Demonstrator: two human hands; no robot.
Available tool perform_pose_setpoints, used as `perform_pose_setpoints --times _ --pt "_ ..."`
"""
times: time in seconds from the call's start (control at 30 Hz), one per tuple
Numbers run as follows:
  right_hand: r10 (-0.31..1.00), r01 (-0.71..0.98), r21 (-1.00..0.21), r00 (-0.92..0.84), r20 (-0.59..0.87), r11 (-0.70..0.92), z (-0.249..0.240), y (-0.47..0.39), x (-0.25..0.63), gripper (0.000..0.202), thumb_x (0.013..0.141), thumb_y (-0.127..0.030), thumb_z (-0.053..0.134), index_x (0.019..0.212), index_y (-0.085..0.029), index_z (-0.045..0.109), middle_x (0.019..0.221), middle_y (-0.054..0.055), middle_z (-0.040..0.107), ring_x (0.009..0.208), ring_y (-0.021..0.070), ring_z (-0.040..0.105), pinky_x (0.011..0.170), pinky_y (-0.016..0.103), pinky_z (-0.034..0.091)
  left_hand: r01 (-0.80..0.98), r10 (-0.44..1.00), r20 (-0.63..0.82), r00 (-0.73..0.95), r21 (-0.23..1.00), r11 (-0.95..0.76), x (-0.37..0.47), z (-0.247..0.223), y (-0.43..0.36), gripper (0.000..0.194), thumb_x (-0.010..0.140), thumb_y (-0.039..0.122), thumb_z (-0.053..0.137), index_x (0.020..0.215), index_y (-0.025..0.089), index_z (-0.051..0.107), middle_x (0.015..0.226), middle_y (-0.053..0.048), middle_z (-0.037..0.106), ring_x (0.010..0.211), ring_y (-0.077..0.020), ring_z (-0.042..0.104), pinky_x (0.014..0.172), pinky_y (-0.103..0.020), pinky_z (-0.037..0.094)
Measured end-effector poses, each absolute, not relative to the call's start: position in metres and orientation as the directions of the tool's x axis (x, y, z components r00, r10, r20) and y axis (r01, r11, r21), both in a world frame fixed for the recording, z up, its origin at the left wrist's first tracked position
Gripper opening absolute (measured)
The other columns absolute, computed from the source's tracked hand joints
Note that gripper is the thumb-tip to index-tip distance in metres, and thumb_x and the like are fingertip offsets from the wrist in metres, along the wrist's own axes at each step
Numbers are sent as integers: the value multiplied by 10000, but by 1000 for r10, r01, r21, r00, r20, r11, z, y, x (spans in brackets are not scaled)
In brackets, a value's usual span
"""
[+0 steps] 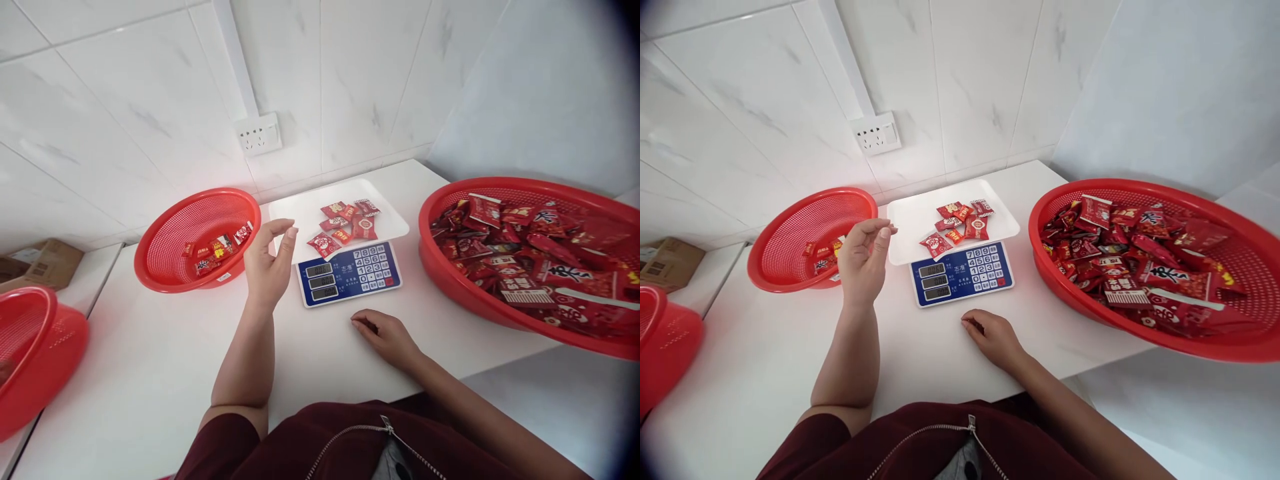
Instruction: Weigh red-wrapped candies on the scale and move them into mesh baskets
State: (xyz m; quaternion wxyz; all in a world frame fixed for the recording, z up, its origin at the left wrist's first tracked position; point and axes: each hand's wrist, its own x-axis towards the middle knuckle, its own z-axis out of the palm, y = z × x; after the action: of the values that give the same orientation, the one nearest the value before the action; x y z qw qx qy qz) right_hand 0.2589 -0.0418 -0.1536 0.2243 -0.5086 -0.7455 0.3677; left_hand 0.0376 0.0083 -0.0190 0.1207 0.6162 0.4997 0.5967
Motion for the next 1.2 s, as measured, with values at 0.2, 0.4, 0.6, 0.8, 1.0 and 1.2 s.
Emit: perform_pose_setpoints --times 0.2,0.4,0.6,0.8,1.0,1.2 --pt "917 563 -795 -397 -21 226 -154 -42 260 241 878 -343 428 886 -241 646 872 21 713 788 191 644 721 324 488 618 850 524 -49 684 -387 44 -26 15 207 874 329 541 1023 211 623 1014 -62 689 1001 -194 632 842 -328 501" --pt "912 532 -812 -411 0 240 -152 -42 262 239 880 -340 424 863 -236 639 844 20 708 776 191 651 711 316 492 806 879 462 117 473 -356 39 -37 16 273 892 332 491 1117 214 591 1146 -88 642 1106 -222 571 905 -371 475" --pt "895 496 -834 -446 -6 242 -150 -42 265 235 882 -350 418 852 -252 629 844 18 703 766 198 647 708 325 501 991 877 473 -76 137 13 -27 -66 1 416 880 372 461 1239 174 533 1270 -171 563 1243 -352 451 1024 -551 317" --pt "884 487 -839 -466 -15 242 -158 -41 267 243 872 -402 424 846 -277 632 879 18 712 778 217 657 699 335 517 956 862 435 -261 -9 294 -100 -76 -39 403 908 386 352 1154 183 599 1003 -158 682 1017 -317 606 1015 -510 325" --pt "873 484 -844 -487 -40 231 -155 -42 268 238 869 -391 427 851 -267 630 883 21 711 783 216 656 710 336 517 873 770 466 -435 7 488 -187 -61 -89 339 851 404 420 1018 186 619 1226 -232 566 1224 -403 448 980 -640 284" --pt "872 464 -853 -489 -20 240 -149 -43 266 224 873 -360 424 853 -258 622 852 13 702 751 204 650 694 326 507 625 495 413 -764 284 727 -249 -31 -132 510 661 644 580 951 230 507 1431 -199 391 1344 -524 198 823 -807 253"
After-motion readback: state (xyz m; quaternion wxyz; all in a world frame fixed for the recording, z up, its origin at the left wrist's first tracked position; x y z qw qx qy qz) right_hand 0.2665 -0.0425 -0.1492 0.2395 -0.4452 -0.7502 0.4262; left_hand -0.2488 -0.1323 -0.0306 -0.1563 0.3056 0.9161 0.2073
